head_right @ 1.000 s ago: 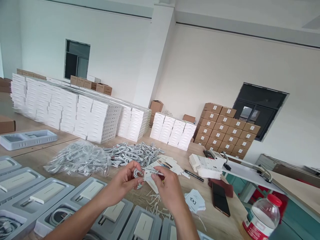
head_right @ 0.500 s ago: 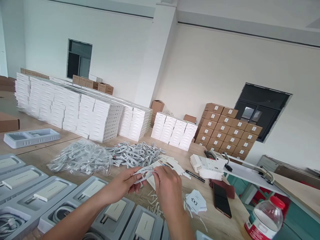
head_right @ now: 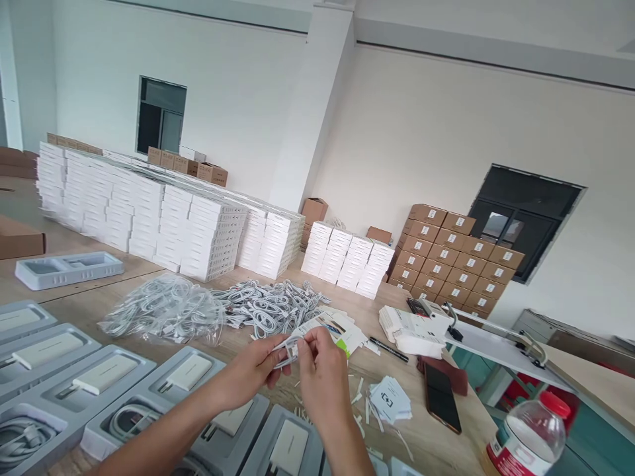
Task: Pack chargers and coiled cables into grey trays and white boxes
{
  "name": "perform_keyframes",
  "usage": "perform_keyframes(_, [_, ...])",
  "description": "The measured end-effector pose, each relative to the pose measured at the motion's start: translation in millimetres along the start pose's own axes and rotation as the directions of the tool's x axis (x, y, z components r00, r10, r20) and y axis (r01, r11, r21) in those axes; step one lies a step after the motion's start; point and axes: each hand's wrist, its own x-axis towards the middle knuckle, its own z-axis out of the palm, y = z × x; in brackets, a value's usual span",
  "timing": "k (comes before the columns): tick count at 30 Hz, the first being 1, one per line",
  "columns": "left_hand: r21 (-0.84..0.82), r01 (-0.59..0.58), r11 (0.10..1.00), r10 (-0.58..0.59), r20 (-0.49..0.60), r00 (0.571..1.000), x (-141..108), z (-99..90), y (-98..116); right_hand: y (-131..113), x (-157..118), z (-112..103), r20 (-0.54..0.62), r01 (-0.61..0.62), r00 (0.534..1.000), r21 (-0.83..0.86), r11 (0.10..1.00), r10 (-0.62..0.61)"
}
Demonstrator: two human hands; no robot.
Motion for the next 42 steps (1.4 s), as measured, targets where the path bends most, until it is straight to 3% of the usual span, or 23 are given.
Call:
perform_keyframes(6, [-0.309,-0.008,0.951,0.010,0.005,1.000,3,4.4,3,7,1,8,0.079,-0.166,0.986,0.339,0.926,0.148])
perform_keyframes(8, [-0.361,-0.021,0.932,0.023,0.001,1.000,4,4.5,4,7,2,7,0.076,-0.165,0.986,0.319,0.933,0.148])
perform_keyframes(13, [-0.378,-0.002,0.926,0.011,0.020,1.000,5,4.7,3,3,6,-1,-0.099,-0.087,0.991,0.080,0.993,0.095])
perform_keyframes(17, [-0.427,0.021,0.904,-0.009,0.031,0.999,-2,9.1,6,1,2,-9,0.086,-0.107,0.992,0.174,0.979,0.093])
perform_keyframes(19, [-0.462,0.027,0.886,-0.028,0.005,1.000,-6,12.5,9,1,-3,-14,0.099,-0.137,0.988,0.169,0.976,0.121])
perform_keyframes(24, [-0.353,0.027,0.935,-0.025,0.012,1.000,-13,5.8,16,5,-4,-24,0.182,-0.241,0.956,0.041,0.970,0.230])
perform_keyframes(27, [-0.005,-0.050,0.999,0.050,-0.049,0.998,-36,-11.9,28,-1,-10,-22,0.197,-0.172,0.967,0.025,0.985,0.163])
perform_keyframes(30, [0.382,-0.045,0.923,0.086,-0.090,0.992,-76,-47.8,41,-12,-17,-21,0.128,-0.014,0.992,-0.051,0.999,0.021])
perform_keyframes(33, [0.624,0.241,0.743,-0.094,-0.259,0.961,-122,-107.9,49,-21,-21,-29,0.117,0.121,0.987,-0.123,0.985,-0.106])
perform_keyframes(39, [0.698,0.573,0.429,-0.231,-0.528,0.817,-196,-260.5,52,-29,-25,-40,0.199,0.307,0.937,-0.080,0.948,-0.287])
perform_keyframes(42, [0.682,0.664,0.307,-0.307,-0.589,0.747,-217,-311.6,42,-31,-29,-32,0.227,0.394,0.902,-0.086,0.915,-0.367])
